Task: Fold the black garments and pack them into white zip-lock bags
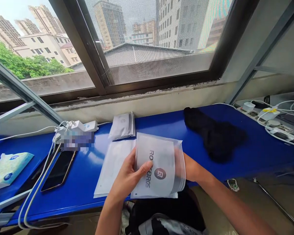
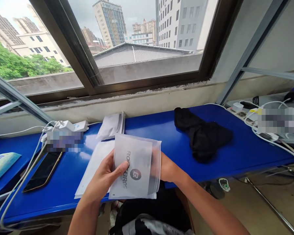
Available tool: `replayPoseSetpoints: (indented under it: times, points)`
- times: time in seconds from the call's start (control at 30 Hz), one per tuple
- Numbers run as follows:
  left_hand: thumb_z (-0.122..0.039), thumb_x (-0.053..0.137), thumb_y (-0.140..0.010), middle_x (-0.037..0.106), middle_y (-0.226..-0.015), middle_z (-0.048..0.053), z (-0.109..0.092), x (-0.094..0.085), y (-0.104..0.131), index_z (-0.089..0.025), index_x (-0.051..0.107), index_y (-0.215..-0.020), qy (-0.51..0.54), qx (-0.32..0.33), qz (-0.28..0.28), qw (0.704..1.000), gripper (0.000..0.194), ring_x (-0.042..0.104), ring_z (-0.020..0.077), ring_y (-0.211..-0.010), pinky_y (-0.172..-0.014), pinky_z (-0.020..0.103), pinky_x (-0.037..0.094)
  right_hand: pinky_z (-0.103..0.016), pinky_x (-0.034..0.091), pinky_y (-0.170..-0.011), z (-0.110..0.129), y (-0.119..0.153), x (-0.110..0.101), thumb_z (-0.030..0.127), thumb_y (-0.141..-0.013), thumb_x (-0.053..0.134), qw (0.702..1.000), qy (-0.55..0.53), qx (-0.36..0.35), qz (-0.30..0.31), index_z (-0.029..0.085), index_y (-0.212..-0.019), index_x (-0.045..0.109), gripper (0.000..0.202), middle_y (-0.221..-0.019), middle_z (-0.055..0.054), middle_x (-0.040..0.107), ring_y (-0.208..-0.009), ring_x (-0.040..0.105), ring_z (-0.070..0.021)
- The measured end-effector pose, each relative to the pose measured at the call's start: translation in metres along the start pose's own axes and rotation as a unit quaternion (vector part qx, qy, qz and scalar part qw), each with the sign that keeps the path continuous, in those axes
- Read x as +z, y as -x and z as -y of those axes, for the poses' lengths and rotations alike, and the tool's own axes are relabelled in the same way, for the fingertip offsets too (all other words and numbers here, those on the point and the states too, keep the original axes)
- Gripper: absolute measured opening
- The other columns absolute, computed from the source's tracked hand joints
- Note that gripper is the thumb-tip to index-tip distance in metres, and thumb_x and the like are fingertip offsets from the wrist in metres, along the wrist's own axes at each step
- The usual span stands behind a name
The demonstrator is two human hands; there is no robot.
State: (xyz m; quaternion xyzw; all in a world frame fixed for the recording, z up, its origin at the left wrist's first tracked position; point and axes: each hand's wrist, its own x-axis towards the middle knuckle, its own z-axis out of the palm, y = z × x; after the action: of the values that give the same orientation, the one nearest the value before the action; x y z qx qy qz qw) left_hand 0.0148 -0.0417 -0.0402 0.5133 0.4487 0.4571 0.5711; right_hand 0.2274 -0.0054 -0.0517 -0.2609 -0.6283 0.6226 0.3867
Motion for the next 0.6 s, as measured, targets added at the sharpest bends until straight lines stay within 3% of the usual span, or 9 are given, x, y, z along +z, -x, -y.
replayPoseSetpoints:
  times: [0.17,0.23,0.37,0.5,0.6]
  points:
    - [-0.045,0.077,-0.09,0.077,-0.108,0.01,0.018,0.005,-0.003,-0.017,0.072,-0.114,0.013,0.014,-0.052,0.998,0.038,0.072,0.0249,-0.096,-0.082,0.033,0.06,-0.033,0.06,-0.07,-0.018,-0.014,0.012,0.048,-0.079,0.083,0.972,-0.018,-0.03,-0.232,0.02,-0.114,0.074,0.046,-0.095,-0.007,0.077,-0.084,0.071,-0.0252]
    - [-0.045,0.075,-0.091,0.077,-0.106,0.009,0.02,0.009,-0.005,-0.016,0.072,-0.112,0.006,0.035,-0.071,0.997,0.036,0.071,0.0233,-0.093,-0.081,0.031,0.059,-0.034,0.061,-0.071,-0.021,-0.017,0.015,0.047,-0.076,0.085,0.96,-0.037,-0.015,-0.276,0.021,-0.112,0.074,0.046,-0.095,-0.007,0.077,-0.085,0.071,-0.0259]
    - [-0.044,0.08,-0.086,0.077,-0.103,0.007,0.013,0.018,-0.009,-0.018,0.071,-0.116,-0.041,0.058,-0.08,0.994,0.041,0.071,0.0225,-0.091,-0.075,0.028,0.058,-0.039,0.062,-0.078,-0.018,-0.018,0.01,0.047,-0.074,0.086,0.97,-0.037,-0.036,-0.238,0.022,-0.11,0.075,0.044,-0.099,-0.007,0.078,-0.094,0.072,-0.0293]
    - [-0.043,0.086,-0.079,0.078,-0.092,0.008,0.009,0.012,-0.014,-0.015,0.075,-0.099,-0.049,0.055,-0.111,0.991,0.037,0.071,0.0215,-0.082,-0.068,0.026,0.056,-0.039,0.062,-0.079,-0.013,-0.017,-0.003,0.042,-0.065,0.092,0.988,0.013,-0.025,-0.155,0.02,-0.097,0.078,0.041,-0.094,-0.007,0.079,-0.093,0.073,-0.0304]
    - [-0.044,0.089,-0.075,0.079,-0.091,0.009,0.011,-0.001,-0.017,-0.013,0.075,-0.095,0.013,0.055,-0.183,0.981,0.039,0.073,0.0213,-0.078,-0.067,0.027,0.057,-0.038,0.062,-0.073,-0.012,-0.018,-0.008,0.043,-0.062,0.094,0.969,-0.008,0.009,-0.245,0.018,-0.09,0.078,0.041,-0.087,-0.006,0.079,-0.084,0.074,-0.0292]
